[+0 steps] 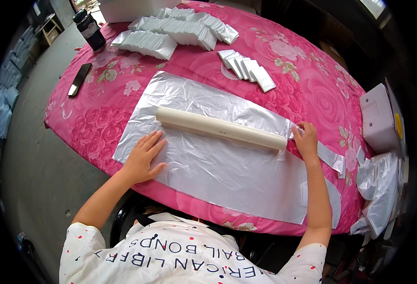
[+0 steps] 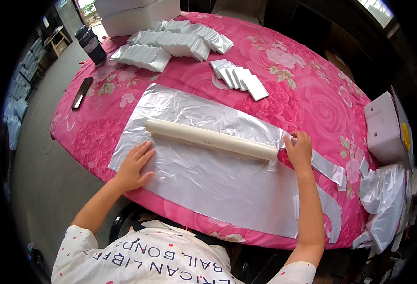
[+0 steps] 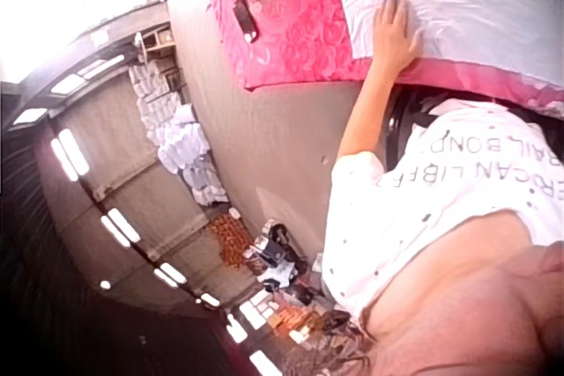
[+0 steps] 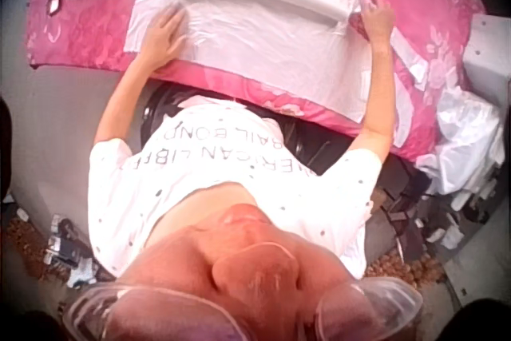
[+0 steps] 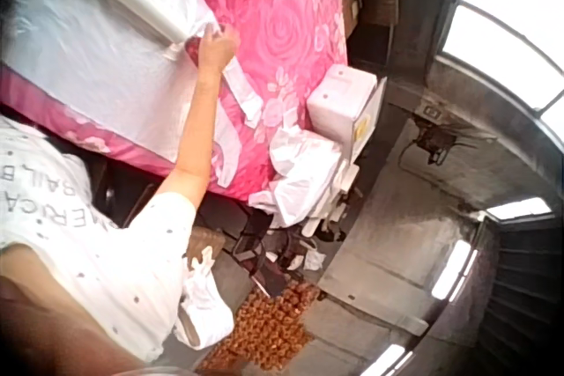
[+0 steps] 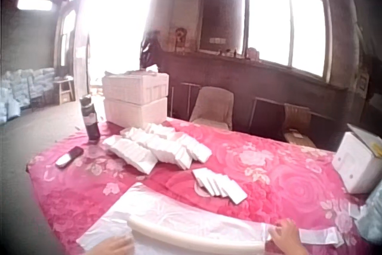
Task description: The person repeatedly unrolls a clear plastic film, places small white rectangular items onto it, folds the film around each item, and stacks the wrapped units on a pink floral tablecloth. The person handles the items one at a time and accumulates a growing pile of wrapped packages.
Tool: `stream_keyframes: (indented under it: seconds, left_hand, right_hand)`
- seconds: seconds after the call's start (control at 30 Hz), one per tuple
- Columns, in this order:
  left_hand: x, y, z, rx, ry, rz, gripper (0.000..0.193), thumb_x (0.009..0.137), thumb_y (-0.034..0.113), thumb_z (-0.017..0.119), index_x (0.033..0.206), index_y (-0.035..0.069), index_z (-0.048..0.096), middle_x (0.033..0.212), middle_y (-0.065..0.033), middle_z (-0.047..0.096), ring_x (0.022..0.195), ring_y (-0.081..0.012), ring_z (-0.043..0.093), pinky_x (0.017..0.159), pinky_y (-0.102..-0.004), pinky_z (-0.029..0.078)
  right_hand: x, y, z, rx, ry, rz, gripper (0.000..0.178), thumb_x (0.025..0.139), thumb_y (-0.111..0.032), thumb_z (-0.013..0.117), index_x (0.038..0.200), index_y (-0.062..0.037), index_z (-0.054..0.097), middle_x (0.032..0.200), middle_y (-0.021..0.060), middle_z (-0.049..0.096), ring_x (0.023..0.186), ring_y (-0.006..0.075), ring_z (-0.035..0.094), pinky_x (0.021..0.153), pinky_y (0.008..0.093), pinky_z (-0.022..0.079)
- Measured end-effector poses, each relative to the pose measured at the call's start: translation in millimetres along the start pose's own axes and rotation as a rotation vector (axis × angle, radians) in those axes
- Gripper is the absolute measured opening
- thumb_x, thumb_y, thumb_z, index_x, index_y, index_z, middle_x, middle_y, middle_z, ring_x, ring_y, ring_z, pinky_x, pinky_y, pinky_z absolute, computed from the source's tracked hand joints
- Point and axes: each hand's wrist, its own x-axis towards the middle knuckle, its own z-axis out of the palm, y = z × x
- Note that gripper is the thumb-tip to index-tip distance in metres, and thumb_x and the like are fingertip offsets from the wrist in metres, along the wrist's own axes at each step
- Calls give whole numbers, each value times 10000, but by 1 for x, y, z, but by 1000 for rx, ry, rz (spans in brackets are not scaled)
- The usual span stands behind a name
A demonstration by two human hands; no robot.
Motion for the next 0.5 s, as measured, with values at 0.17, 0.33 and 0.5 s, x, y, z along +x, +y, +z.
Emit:
stream_keyframes:
  seconds: [0.17,0.33,0.5]
  left_hand:
    - [25,-47,-20,-171,341,-68,259,768,81,617,1014,3,599,1078,-149,596,980,-317,570,837,-374,461]
    - [87,-105,-27,-276,366,-400,359,765,161,665,1052,-33,572,1011,-181,608,949,-301,592,815,-356,471]
    - [146,-118,-17,-202,262,-647,528,698,311,725,1070,-30,573,994,-189,616,925,-281,604,793,-365,472]
  right_hand:
    - [43,-15,-10,-48,-324,64,353,652,-265,774,778,-1,576,775,132,599,749,258,570,661,361,446]
    - [68,-38,-11,-125,-643,146,381,583,-263,813,716,-15,556,678,94,571,617,193,545,560,321,431]
    - [62,-35,-9,122,-557,109,315,598,-193,806,717,-3,584,605,56,531,588,129,506,540,302,411]
